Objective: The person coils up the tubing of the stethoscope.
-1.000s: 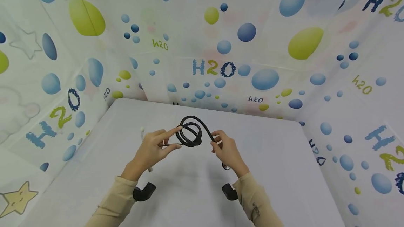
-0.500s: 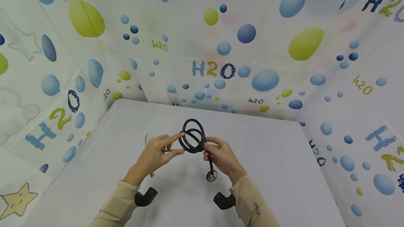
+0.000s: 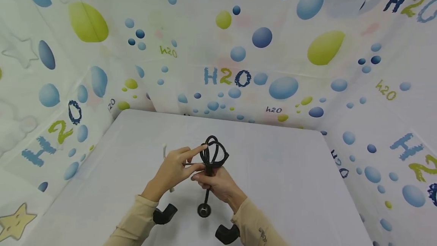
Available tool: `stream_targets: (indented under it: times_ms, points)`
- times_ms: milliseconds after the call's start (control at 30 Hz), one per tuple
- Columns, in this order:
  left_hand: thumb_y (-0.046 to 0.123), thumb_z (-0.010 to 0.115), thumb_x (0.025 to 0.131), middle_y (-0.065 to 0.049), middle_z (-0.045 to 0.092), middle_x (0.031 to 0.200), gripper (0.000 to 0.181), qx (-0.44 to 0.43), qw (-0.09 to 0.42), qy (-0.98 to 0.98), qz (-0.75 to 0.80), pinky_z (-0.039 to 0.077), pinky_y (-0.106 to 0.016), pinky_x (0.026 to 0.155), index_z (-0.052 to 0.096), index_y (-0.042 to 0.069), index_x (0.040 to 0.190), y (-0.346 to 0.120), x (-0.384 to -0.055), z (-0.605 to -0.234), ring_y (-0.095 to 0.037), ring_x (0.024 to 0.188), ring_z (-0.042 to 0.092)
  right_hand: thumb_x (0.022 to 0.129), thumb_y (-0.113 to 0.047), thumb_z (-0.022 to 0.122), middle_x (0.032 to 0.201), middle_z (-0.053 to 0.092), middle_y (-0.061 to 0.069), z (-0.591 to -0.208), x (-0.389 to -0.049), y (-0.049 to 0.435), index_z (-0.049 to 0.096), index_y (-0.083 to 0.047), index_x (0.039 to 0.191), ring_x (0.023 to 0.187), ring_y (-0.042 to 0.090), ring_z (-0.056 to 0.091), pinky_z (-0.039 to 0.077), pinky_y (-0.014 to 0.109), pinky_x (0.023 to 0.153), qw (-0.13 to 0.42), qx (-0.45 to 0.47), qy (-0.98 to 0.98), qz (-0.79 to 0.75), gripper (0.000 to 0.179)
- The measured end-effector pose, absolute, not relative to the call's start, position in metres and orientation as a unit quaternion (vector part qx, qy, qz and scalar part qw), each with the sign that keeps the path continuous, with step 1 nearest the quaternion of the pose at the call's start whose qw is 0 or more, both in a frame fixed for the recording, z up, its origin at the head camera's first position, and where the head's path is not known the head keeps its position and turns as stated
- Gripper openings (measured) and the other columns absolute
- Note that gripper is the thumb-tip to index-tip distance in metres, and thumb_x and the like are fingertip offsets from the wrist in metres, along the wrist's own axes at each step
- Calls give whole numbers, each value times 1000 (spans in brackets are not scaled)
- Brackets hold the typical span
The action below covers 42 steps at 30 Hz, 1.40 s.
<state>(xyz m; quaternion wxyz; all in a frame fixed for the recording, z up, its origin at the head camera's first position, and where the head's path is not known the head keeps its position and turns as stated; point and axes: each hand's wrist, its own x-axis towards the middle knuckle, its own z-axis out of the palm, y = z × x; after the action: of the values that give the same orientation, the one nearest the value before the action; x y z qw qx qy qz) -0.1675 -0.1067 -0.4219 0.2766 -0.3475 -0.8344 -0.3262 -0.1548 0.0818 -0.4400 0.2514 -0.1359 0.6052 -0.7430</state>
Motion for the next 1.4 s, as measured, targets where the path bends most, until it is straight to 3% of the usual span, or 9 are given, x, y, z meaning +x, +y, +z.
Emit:
stream_targets:
  times_ms: [133, 233, 333, 500, 633, 733, 867, 1100, 1400]
  points:
    - [16, 85, 66, 3, 48, 61, 55, -324, 281, -846, -317, 33, -16, 48, 68, 12, 118, -119, -169, -426, -5, 54, 36, 88, -3, 63, 90, 62, 4, -439, -159, 92, 50, -2, 121, 69, 13, 45, 38, 25, 62, 206, -76, 658, -720, 35]
    - [17, 86, 65, 4, 43, 59, 55, -315, 282, -848, -319, 31, -17, 47, 69, 12, 116, -128, -172, -429, -3, 53, 30, 94, -15, 58, 103, 54, 13, -436, -164, 110, 28, -9, 144, 74, 16, 45, 41, 27, 62, 180, -84, 717, -668, 58]
    - [17, 85, 66, 5, 43, 59, 53, -319, 276, -846, -327, 30, -17, 47, 68, 11, 117, -132, -175, -429, -3, 54, 30, 102, -25, 43, 106, 50, 16, -435, -170, 121, 22, -13, 150, 74, 14, 46, 43, 25, 59, 143, -129, 749, -634, 54]
    - [16, 85, 67, 5, 43, 59, 52, -325, 264, -840, -344, 29, -17, 47, 69, 11, 116, -129, -178, -423, -4, 54, 31, 101, -13, 43, 81, 57, 11, -440, -184, 122, 53, 7, 128, 56, 9, 47, 43, 24, 49, 1, -188, 781, -596, 34]
    - [16, 85, 66, 4, 44, 58, 51, -345, 267, -825, -358, 30, -16, 47, 69, 8, 114, -125, -176, -420, -4, 54, 32, 94, -2, 55, 71, 61, 11, -446, -192, 117, 66, 8, 103, 50, 7, 48, 43, 22, 45, -106, -169, 818, -540, 17]
    - [15, 85, 66, 3, 45, 57, 51, -358, 275, -814, -365, 30, -15, 47, 69, 7, 114, -122, -174, -420, -4, 55, 34, 89, 4, 58, 70, 65, 13, -450, -194, 111, 68, 8, 93, 50, 7, 50, 43, 20, 46, -147, -143, 847, -491, 11]
    - [16, 85, 67, 2, 46, 57, 52, -355, 292, -810, -365, 30, -15, 47, 68, 8, 116, -121, -172, -421, -5, 54, 35, 83, 11, 57, 71, 67, 14, -453, -194, 105, 69, 9, 88, 53, 11, 55, 45, 20, 49, -167, -126, 866, -454, 13]
    - [14, 85, 65, 1, 49, 60, 55, -369, 331, -791, -359, 33, -14, 48, 67, 7, 116, -115, -171, -425, -8, 53, 42, 83, -1, 69, 60, 61, 6, -466, -190, 103, 70, 4, 79, 50, 5, 45, 38, 20, 45, -191, -116, 876, -427, 6]
    - [13, 85, 64, 0, 52, 63, 56, -381, 347, -776, -363, 35, -13, 48, 67, 6, 117, -111, -170, -426, -10, 52, 44, 84, -2, 66, 68, 67, 7, -472, -180, 97, 72, 0, 82, 54, 8, 49, 40, 22, 48, -131, -105, 885, -434, 7]
